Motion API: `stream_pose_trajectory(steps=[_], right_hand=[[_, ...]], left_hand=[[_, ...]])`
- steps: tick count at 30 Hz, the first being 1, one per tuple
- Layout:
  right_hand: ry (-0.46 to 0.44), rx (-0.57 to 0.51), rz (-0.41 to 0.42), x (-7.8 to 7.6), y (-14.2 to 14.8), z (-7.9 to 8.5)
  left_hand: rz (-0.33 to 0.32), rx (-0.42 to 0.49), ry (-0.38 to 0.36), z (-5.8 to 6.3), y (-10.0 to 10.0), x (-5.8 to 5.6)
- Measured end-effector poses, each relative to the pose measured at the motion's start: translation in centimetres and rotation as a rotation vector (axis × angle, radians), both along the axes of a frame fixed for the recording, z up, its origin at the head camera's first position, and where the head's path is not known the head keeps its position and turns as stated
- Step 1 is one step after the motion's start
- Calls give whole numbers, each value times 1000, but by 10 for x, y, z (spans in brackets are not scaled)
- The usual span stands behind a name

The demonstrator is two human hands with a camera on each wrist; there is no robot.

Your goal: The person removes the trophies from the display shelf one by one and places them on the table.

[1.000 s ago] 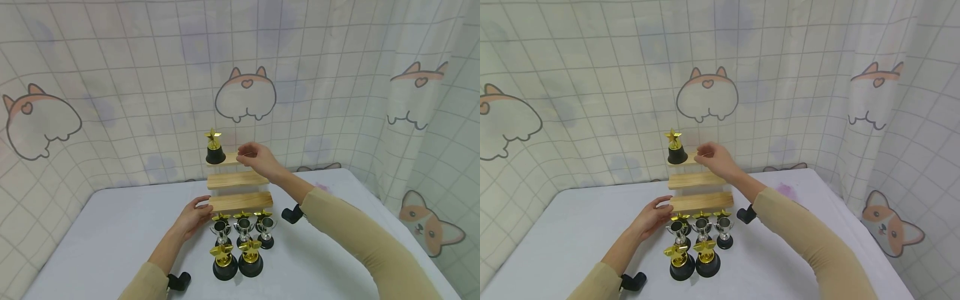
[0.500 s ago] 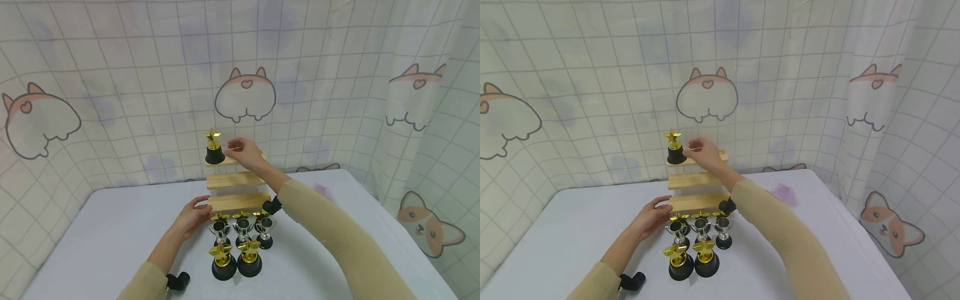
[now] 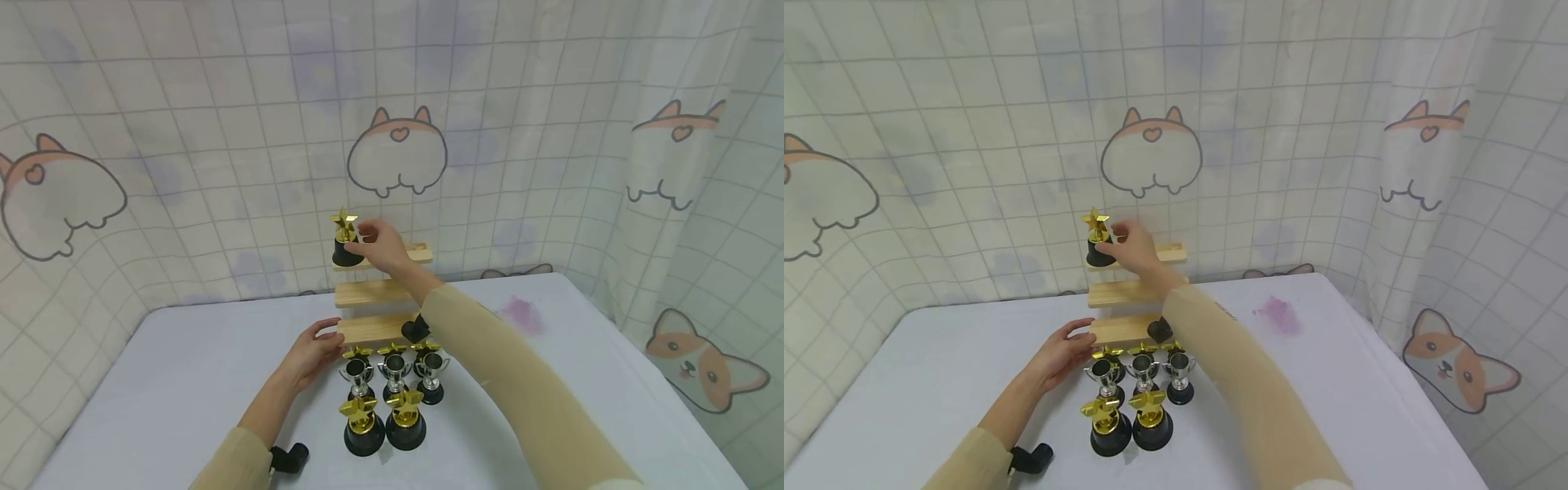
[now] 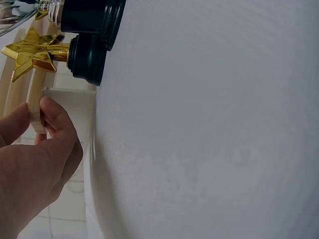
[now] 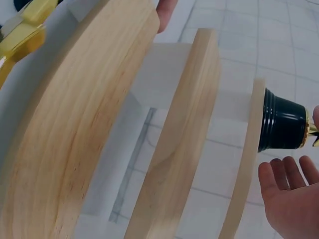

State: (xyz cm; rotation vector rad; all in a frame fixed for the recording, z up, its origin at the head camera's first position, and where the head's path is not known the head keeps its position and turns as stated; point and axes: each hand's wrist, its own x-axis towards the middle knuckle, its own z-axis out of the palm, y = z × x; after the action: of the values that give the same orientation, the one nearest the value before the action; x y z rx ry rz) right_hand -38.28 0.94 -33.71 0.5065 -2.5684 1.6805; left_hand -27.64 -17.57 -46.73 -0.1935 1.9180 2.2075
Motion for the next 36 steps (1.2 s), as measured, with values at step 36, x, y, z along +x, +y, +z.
stream_pose_trajectory(steps=[36], right_hand=[[-9,-40,-55,3,-18,0]], left_hand=[[0,-16,-4,0,1,-1]])
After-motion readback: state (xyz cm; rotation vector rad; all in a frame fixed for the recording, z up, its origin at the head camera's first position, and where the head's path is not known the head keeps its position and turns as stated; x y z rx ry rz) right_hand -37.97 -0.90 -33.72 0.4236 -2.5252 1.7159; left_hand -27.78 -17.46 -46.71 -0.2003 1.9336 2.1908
